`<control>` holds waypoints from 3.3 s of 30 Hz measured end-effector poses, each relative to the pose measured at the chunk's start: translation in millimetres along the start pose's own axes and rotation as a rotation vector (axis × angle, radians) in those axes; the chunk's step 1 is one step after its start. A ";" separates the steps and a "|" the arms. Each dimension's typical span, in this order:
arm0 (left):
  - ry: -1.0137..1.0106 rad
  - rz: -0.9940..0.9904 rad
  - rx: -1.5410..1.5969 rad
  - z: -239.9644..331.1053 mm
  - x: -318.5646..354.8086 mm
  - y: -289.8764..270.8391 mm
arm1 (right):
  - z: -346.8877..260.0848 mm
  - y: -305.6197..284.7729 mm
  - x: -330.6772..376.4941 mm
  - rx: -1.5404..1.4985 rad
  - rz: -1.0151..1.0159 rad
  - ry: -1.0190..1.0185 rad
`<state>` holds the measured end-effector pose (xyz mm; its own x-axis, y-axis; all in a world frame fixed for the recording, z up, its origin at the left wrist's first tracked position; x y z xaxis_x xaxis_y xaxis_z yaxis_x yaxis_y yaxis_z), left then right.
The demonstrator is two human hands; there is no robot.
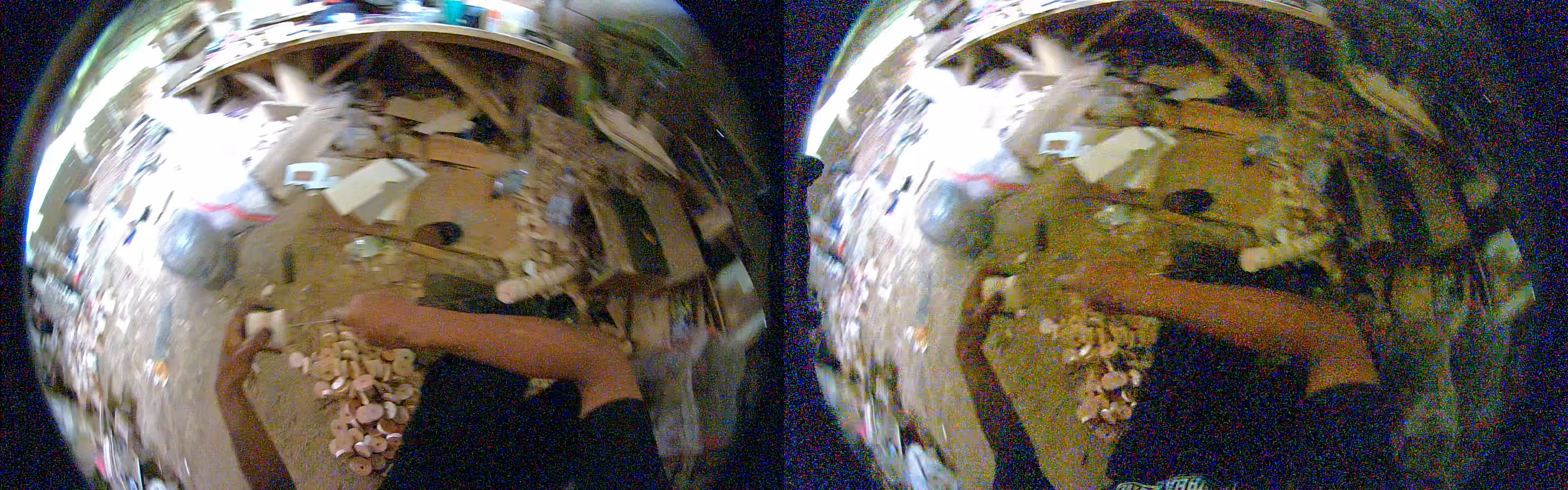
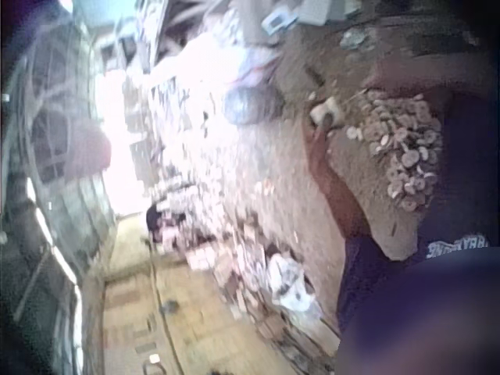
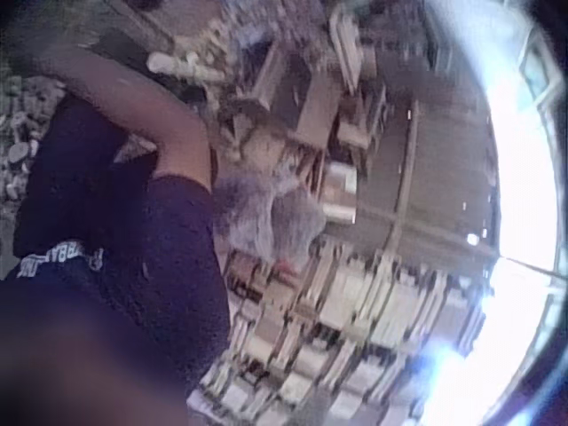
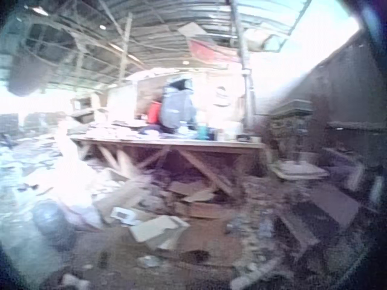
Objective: The person sits on the floor and repeatedly picks up small wooden discs, threading them onto a metal rod. They occasionally adjust the stack and apply a dark substance to the rod. The discs accumulate on the rod as the task progresses.
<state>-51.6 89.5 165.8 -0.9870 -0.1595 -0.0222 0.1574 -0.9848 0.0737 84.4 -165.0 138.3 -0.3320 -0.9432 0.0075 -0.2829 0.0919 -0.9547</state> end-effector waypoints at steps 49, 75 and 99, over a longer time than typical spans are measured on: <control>0.086 0.101 0.464 4.1 -36.5 39.5 | -7.9 -32.6 11.6 0.200 0.160 0.187; 0.053 0.129 -0.069 10.6 -34.3 36.5 | -16.2 -33.5 12.6 0.189 0.091 0.172; 0.306 0.010 -0.142 31.0 -55.1 112.9 | 4.8 -47.9 14.5 0.000 0.206 0.291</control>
<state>19.5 -10.7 206.2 -0.9328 -0.1616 -0.3223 0.1917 -0.9794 -0.0638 97.4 -184.6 182.7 -0.6245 -0.7745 -0.1010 -0.1830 0.2708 -0.9451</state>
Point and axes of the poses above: each hand's wrist, its own x-axis away from the middle knuckle, its own y-axis out of the palm, z = x × y, the point moved 1 cm from there along -x, towards the middle knuckle, and after that the axes turned 14 degrees about x, right-handed, at the moved point
